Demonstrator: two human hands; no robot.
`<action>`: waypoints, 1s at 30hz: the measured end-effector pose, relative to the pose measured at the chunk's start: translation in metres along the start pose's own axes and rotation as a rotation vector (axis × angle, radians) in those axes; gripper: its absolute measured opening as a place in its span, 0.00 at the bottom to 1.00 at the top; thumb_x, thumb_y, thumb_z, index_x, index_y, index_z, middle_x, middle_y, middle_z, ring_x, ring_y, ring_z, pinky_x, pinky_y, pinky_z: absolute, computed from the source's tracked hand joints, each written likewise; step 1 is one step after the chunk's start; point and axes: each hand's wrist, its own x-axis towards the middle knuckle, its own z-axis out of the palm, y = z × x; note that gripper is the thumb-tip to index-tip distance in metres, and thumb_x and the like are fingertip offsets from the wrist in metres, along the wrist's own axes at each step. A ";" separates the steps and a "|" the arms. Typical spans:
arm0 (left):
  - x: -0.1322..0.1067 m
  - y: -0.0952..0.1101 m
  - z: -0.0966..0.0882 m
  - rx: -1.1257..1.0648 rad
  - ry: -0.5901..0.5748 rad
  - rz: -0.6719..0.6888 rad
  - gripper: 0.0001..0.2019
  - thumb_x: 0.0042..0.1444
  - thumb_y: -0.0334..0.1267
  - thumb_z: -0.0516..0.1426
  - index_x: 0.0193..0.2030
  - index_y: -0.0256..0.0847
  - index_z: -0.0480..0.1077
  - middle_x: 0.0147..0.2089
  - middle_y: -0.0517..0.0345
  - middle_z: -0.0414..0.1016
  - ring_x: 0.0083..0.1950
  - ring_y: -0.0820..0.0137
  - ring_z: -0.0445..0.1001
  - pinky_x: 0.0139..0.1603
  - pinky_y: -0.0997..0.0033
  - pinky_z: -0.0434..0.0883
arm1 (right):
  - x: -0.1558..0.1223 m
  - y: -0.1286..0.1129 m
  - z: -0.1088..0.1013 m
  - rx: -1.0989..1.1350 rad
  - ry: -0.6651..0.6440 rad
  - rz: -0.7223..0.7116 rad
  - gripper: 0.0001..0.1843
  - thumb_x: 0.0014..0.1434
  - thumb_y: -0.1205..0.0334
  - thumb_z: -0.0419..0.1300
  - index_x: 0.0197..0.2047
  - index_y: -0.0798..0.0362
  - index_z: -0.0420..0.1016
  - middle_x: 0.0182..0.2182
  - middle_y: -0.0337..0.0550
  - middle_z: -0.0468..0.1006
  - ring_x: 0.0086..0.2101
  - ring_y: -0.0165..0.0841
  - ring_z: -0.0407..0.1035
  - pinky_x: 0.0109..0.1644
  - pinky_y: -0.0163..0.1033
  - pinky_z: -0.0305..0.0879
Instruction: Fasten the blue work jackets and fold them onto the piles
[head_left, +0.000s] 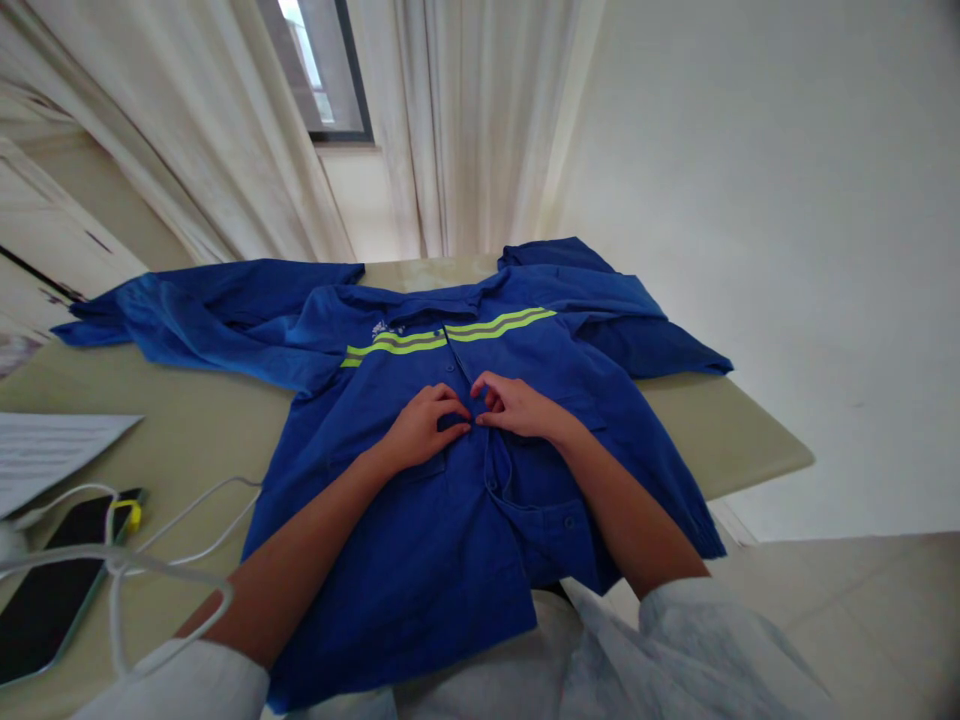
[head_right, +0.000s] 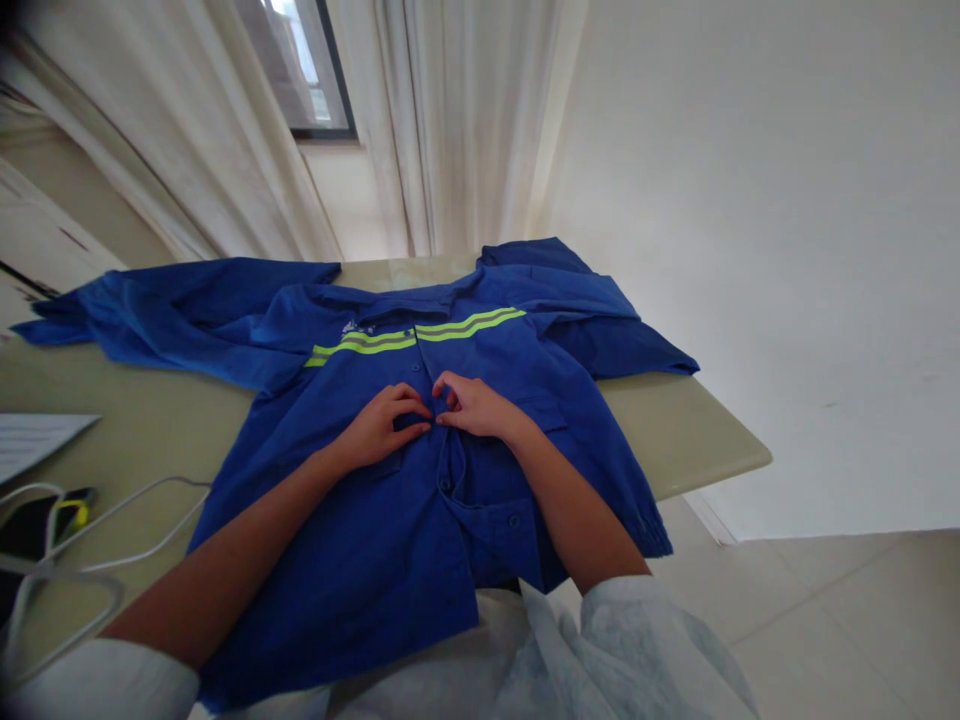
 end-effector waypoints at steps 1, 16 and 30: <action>-0.001 0.001 0.000 0.032 0.000 -0.004 0.09 0.67 0.43 0.61 0.48 0.45 0.81 0.51 0.50 0.76 0.52 0.59 0.73 0.57 0.56 0.70 | -0.001 0.000 0.000 -0.025 0.010 0.017 0.21 0.55 0.66 0.72 0.50 0.50 0.72 0.30 0.31 0.74 0.31 0.30 0.71 0.36 0.34 0.63; -0.003 0.015 -0.004 0.294 -0.022 0.032 0.06 0.62 0.35 0.60 0.45 0.44 0.76 0.42 0.52 0.78 0.46 0.58 0.73 0.49 0.60 0.69 | -0.001 -0.006 0.003 -0.280 0.028 0.098 0.10 0.57 0.63 0.74 0.37 0.52 0.76 0.30 0.37 0.76 0.30 0.31 0.68 0.35 0.36 0.57; -0.004 0.007 0.001 0.118 0.078 0.085 0.09 0.68 0.35 0.56 0.48 0.43 0.78 0.46 0.52 0.78 0.48 0.63 0.77 0.52 0.63 0.74 | 0.000 -0.008 0.005 -0.087 0.064 -0.001 0.03 0.54 0.71 0.67 0.33 0.54 0.80 0.25 0.34 0.78 0.27 0.28 0.71 0.34 0.32 0.60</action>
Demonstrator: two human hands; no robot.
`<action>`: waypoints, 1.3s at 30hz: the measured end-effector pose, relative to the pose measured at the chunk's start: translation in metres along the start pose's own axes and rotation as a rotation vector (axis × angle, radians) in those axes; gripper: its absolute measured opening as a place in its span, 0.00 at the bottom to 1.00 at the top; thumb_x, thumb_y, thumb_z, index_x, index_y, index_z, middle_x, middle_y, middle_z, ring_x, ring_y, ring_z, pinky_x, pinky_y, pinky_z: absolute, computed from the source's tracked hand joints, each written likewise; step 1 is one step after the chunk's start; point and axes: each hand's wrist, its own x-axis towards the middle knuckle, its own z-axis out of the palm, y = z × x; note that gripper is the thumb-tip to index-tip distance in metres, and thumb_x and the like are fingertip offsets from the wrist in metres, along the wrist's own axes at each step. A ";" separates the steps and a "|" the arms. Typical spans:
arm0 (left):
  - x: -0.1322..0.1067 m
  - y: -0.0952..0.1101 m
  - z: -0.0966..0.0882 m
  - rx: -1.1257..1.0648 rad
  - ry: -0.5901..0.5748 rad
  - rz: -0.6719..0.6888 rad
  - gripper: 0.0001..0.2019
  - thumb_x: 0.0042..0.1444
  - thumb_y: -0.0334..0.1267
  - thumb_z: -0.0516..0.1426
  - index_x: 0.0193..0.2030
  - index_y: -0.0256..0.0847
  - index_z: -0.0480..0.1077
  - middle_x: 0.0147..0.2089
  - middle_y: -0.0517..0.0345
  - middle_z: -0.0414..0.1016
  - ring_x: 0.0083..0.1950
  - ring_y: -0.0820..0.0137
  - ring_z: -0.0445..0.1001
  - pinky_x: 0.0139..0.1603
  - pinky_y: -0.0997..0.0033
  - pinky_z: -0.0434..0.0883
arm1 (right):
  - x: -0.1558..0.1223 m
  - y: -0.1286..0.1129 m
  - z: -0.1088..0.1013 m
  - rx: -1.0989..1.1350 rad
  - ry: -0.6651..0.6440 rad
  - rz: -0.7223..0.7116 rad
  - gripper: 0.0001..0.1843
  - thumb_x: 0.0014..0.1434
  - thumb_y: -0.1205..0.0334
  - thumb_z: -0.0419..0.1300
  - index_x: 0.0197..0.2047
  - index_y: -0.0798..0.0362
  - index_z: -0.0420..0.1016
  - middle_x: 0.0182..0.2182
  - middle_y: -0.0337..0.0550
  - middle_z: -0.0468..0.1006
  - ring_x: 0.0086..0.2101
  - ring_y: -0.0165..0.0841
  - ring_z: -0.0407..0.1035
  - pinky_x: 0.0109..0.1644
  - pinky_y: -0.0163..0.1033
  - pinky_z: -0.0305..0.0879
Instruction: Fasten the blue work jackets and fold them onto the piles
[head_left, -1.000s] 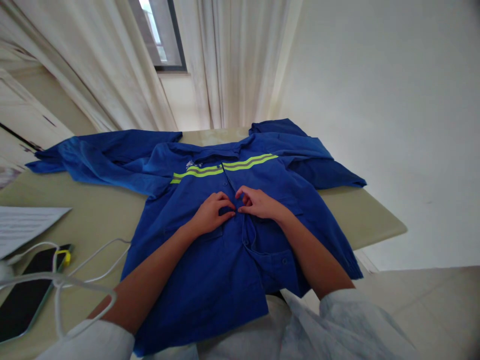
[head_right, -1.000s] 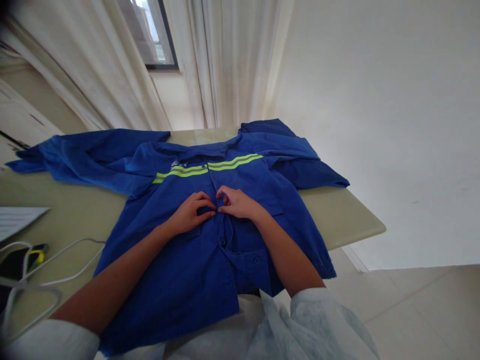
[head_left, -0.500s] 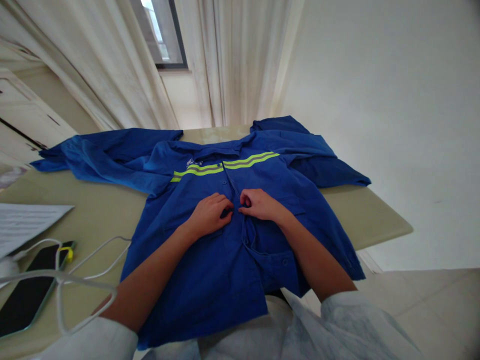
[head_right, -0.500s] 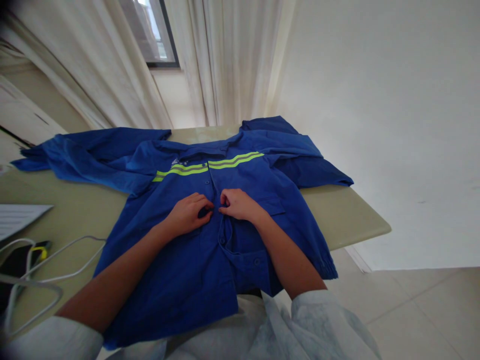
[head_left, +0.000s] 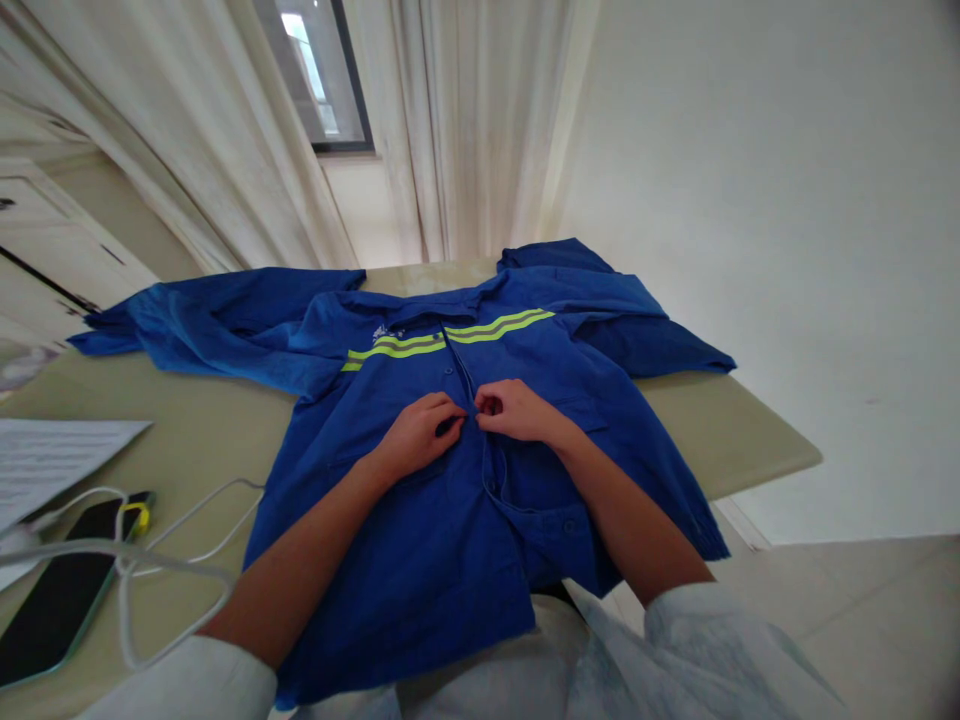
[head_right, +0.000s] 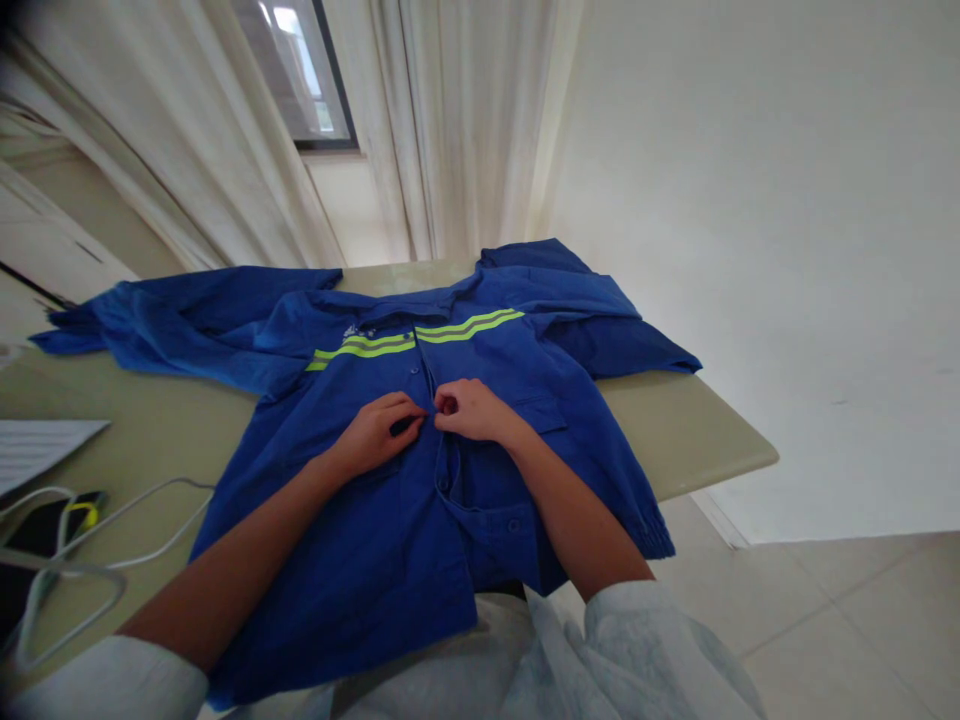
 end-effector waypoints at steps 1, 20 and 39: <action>0.000 -0.001 0.000 -0.014 -0.007 -0.003 0.09 0.68 0.34 0.56 0.48 0.43 0.78 0.46 0.53 0.79 0.47 0.63 0.78 0.51 0.63 0.74 | 0.000 0.000 0.000 0.027 0.028 -0.013 0.04 0.54 0.71 0.66 0.33 0.54 0.80 0.25 0.33 0.77 0.27 0.27 0.71 0.34 0.32 0.61; -0.001 0.005 0.004 0.290 0.032 0.037 0.06 0.68 0.35 0.58 0.42 0.41 0.77 0.40 0.53 0.79 0.43 0.62 0.76 0.46 0.64 0.72 | 0.000 -0.007 0.014 -0.019 0.103 -0.017 0.06 0.54 0.71 0.67 0.36 0.54 0.81 0.25 0.36 0.80 0.28 0.29 0.73 0.35 0.33 0.63; -0.002 0.010 0.007 0.330 0.162 0.014 0.04 0.67 0.35 0.59 0.40 0.42 0.77 0.38 0.56 0.80 0.40 0.65 0.77 0.43 0.64 0.71 | -0.005 -0.022 0.012 -0.172 0.114 0.073 0.08 0.54 0.68 0.67 0.39 0.53 0.83 0.31 0.39 0.83 0.31 0.32 0.75 0.36 0.34 0.60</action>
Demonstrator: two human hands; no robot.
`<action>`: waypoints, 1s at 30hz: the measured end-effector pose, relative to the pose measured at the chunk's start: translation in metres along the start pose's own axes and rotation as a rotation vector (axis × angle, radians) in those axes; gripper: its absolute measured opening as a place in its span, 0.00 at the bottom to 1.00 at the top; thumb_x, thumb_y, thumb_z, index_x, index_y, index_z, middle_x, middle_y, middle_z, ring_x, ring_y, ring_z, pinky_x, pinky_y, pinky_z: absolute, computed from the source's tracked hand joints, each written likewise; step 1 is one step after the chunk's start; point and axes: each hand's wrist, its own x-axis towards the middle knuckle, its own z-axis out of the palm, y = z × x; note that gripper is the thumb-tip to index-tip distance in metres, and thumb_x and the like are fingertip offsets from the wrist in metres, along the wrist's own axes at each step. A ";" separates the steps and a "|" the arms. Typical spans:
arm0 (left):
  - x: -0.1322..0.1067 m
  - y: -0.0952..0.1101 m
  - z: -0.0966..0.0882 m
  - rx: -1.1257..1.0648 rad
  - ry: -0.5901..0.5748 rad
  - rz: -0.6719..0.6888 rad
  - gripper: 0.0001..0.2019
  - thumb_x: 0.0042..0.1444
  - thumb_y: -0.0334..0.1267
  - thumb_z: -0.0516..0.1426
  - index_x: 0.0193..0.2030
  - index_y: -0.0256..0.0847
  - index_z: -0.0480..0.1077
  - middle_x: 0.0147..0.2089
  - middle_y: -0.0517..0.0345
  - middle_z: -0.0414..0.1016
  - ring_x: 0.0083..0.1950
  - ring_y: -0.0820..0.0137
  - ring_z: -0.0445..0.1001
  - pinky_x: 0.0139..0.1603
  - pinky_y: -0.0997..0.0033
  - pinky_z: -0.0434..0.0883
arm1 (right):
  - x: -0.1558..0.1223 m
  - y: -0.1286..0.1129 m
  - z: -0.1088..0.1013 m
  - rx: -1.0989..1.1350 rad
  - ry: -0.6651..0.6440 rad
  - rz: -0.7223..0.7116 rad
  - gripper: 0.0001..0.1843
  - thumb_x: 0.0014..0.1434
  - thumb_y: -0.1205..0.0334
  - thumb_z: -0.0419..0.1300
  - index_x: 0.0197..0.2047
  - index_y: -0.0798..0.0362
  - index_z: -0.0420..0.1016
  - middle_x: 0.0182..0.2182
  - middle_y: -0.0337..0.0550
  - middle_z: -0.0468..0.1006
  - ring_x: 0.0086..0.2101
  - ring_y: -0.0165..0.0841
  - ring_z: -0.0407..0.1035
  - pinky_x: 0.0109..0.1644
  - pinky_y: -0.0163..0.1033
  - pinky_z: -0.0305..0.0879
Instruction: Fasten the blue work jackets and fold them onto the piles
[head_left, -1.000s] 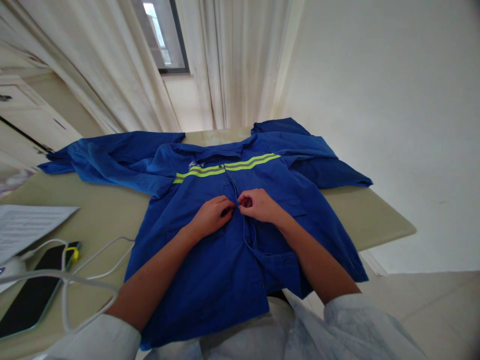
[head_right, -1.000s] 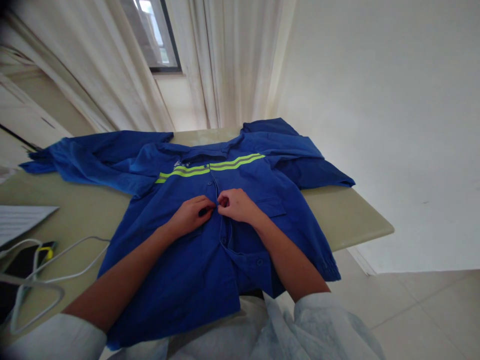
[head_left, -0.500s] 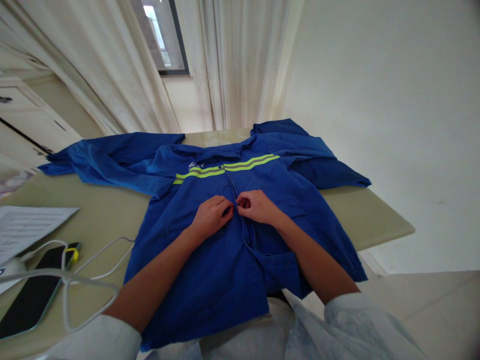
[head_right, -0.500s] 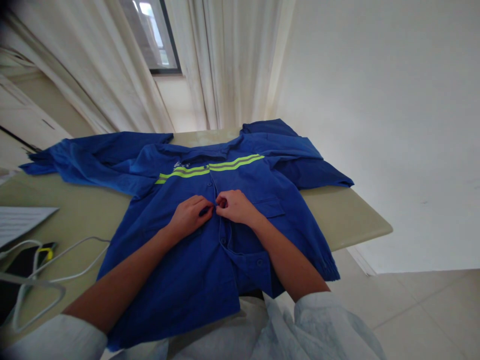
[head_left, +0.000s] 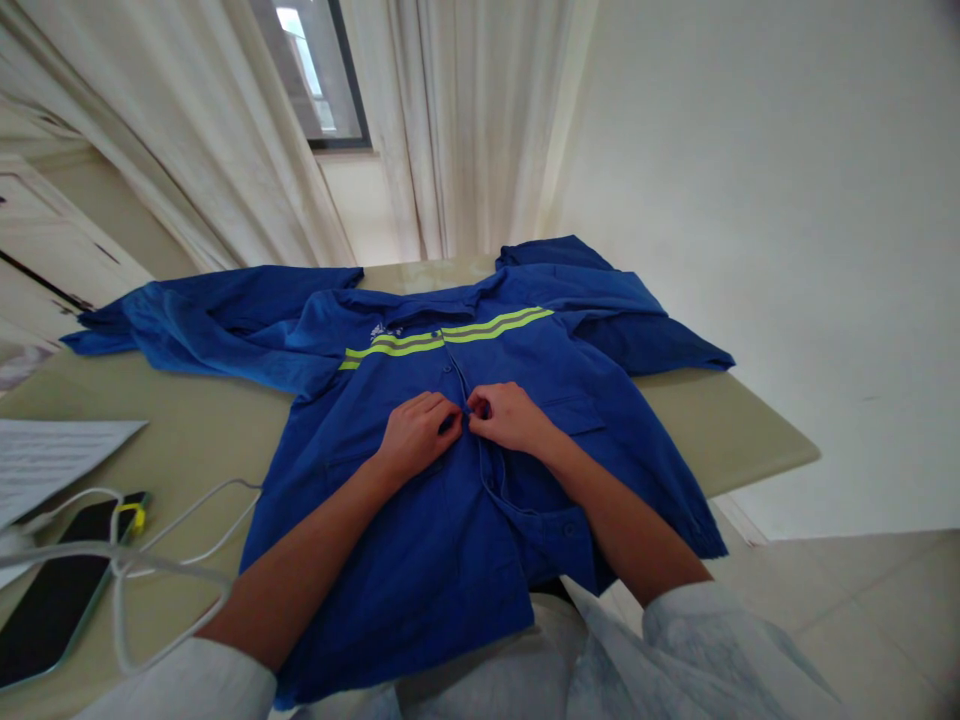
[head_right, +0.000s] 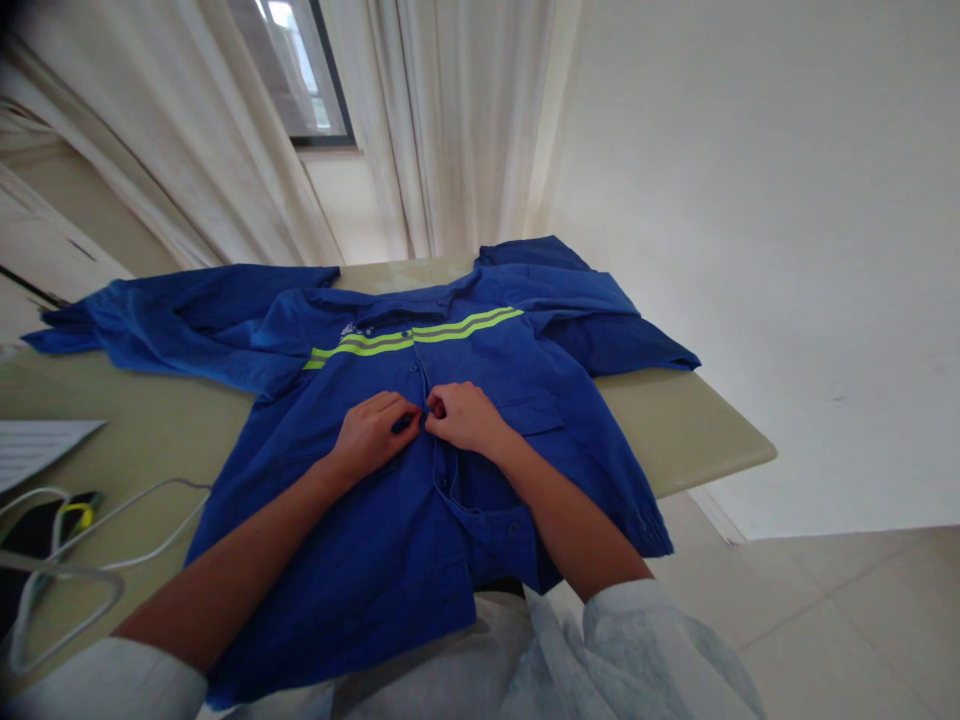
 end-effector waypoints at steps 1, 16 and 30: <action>0.000 0.000 0.001 0.003 -0.008 -0.009 0.04 0.67 0.35 0.59 0.40 0.42 0.76 0.38 0.56 0.80 0.40 0.65 0.77 0.44 0.64 0.71 | 0.000 0.000 0.001 -0.005 -0.001 -0.005 0.08 0.54 0.68 0.67 0.39 0.53 0.82 0.31 0.39 0.84 0.32 0.32 0.75 0.36 0.34 0.60; 0.000 0.001 0.002 -0.094 -0.075 -0.075 0.08 0.70 0.36 0.55 0.45 0.44 0.78 0.42 0.53 0.80 0.44 0.63 0.77 0.49 0.64 0.73 | 0.011 0.020 0.006 0.459 -0.119 0.060 0.09 0.57 0.74 0.58 0.37 0.54 0.78 0.23 0.32 0.76 0.21 0.26 0.71 0.29 0.30 0.62; 0.007 -0.002 0.001 -0.576 -0.088 -0.294 0.04 0.66 0.38 0.58 0.45 0.44 0.72 0.38 0.59 0.80 0.37 0.67 0.79 0.39 0.68 0.73 | 0.011 0.022 0.011 0.190 0.014 -0.140 0.05 0.55 0.72 0.66 0.36 0.55 0.78 0.27 0.34 0.75 0.28 0.27 0.67 0.36 0.33 0.59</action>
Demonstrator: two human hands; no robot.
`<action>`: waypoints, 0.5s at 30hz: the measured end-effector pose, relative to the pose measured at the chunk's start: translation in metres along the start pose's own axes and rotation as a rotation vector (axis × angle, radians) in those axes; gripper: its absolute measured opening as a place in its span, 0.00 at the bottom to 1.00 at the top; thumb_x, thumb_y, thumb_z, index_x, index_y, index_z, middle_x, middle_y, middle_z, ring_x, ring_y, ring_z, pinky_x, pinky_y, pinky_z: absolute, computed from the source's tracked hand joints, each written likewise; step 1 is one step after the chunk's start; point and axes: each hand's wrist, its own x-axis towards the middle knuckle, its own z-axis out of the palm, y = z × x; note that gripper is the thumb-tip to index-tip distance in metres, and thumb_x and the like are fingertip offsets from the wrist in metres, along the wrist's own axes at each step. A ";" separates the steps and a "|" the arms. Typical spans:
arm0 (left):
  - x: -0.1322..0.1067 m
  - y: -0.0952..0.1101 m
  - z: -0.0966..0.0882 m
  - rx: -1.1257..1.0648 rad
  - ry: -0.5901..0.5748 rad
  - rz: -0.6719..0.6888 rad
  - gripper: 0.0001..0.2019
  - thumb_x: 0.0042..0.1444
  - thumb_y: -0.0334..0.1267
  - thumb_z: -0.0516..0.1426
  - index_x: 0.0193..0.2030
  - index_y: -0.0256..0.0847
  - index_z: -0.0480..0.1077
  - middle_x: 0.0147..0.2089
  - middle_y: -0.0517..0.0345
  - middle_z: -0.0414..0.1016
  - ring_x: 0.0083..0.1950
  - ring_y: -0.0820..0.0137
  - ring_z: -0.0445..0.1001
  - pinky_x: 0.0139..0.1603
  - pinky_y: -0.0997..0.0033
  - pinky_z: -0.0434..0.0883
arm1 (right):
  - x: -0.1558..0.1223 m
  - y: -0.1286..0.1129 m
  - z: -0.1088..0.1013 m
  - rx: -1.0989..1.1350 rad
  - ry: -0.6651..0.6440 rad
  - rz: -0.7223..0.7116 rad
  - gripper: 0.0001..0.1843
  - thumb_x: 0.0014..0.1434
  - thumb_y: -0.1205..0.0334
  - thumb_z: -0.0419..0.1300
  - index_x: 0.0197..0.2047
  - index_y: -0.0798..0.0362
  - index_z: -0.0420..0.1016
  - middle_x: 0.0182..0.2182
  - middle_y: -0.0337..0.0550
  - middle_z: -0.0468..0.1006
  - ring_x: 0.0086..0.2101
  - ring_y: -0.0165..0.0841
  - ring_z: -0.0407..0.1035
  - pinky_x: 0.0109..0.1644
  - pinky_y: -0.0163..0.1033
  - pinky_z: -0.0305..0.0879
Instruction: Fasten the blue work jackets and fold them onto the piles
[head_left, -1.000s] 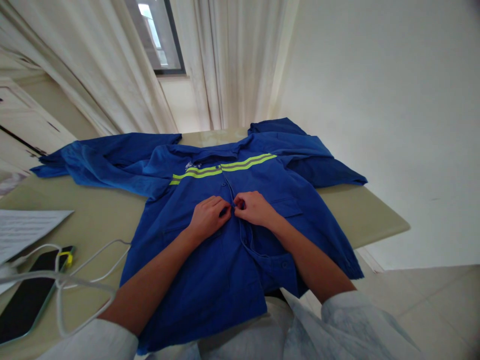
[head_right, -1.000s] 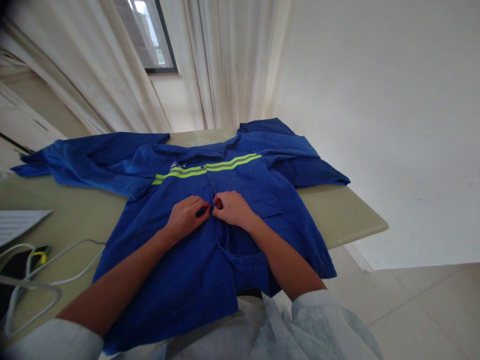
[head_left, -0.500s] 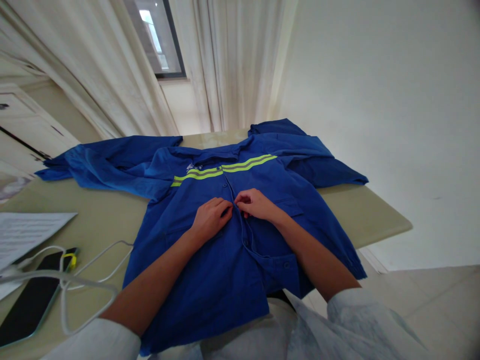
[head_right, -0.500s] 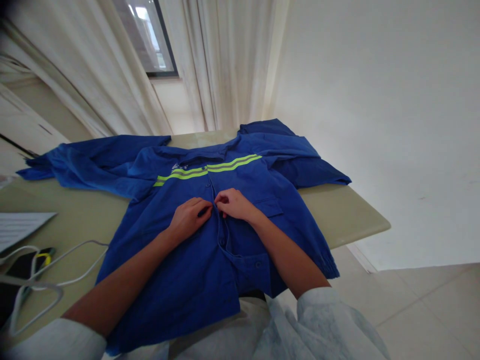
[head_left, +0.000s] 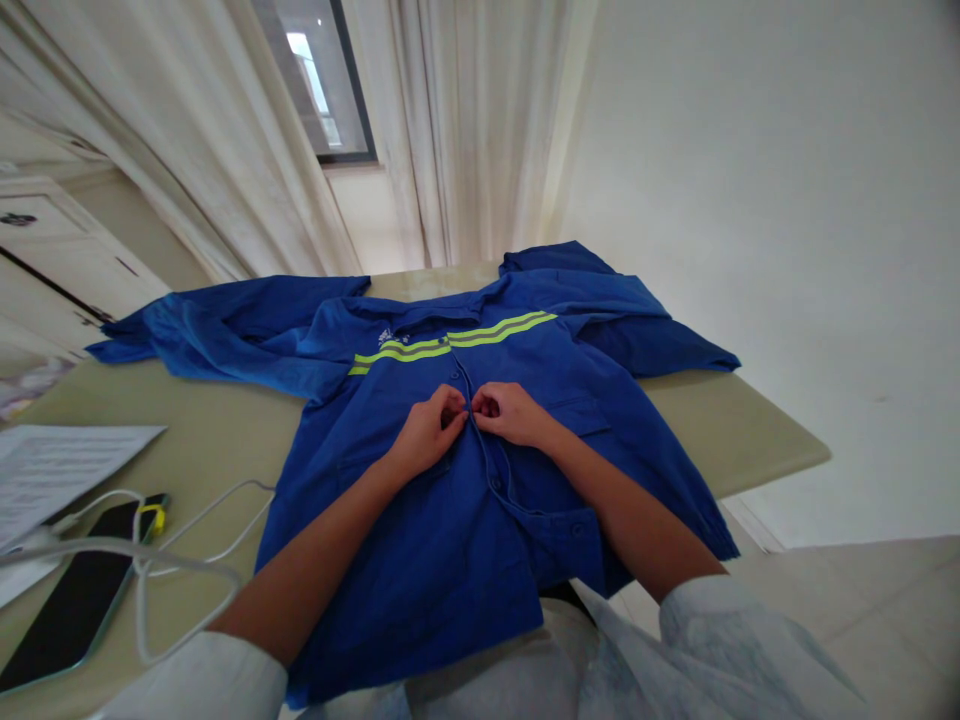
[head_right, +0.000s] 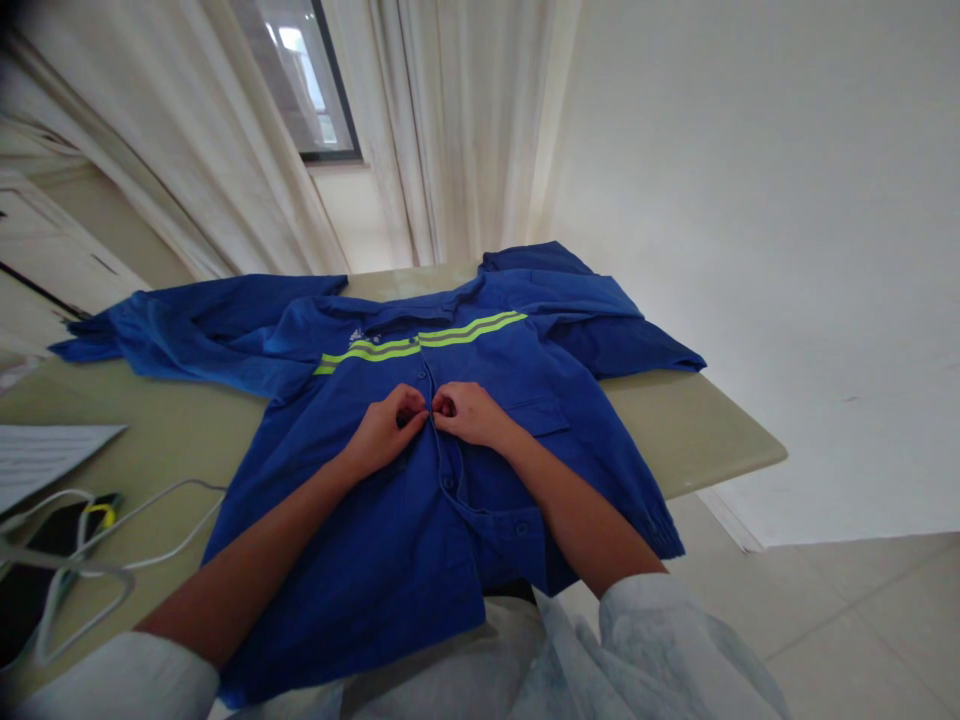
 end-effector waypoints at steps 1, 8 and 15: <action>0.000 0.000 0.000 -0.037 0.007 -0.014 0.05 0.66 0.39 0.58 0.46 0.44 0.71 0.38 0.59 0.80 0.37 0.67 0.79 0.39 0.68 0.74 | 0.000 -0.001 0.000 -0.016 0.009 -0.014 0.05 0.55 0.72 0.66 0.36 0.55 0.78 0.27 0.35 0.74 0.29 0.28 0.67 0.36 0.33 0.58; 0.001 -0.001 0.004 -0.192 0.029 -0.104 0.11 0.63 0.47 0.62 0.44 0.44 0.70 0.37 0.58 0.80 0.38 0.66 0.80 0.38 0.67 0.75 | -0.002 -0.004 -0.002 -0.137 -0.003 -0.077 0.04 0.57 0.70 0.66 0.37 0.53 0.77 0.31 0.37 0.74 0.31 0.29 0.65 0.37 0.34 0.56; 0.004 -0.008 0.004 -0.321 0.009 -0.133 0.11 0.58 0.43 0.64 0.43 0.42 0.71 0.37 0.57 0.80 0.37 0.67 0.79 0.38 0.68 0.74 | -0.004 -0.008 0.000 -0.219 0.012 -0.068 0.05 0.58 0.69 0.67 0.39 0.53 0.79 0.32 0.38 0.74 0.33 0.31 0.67 0.38 0.35 0.56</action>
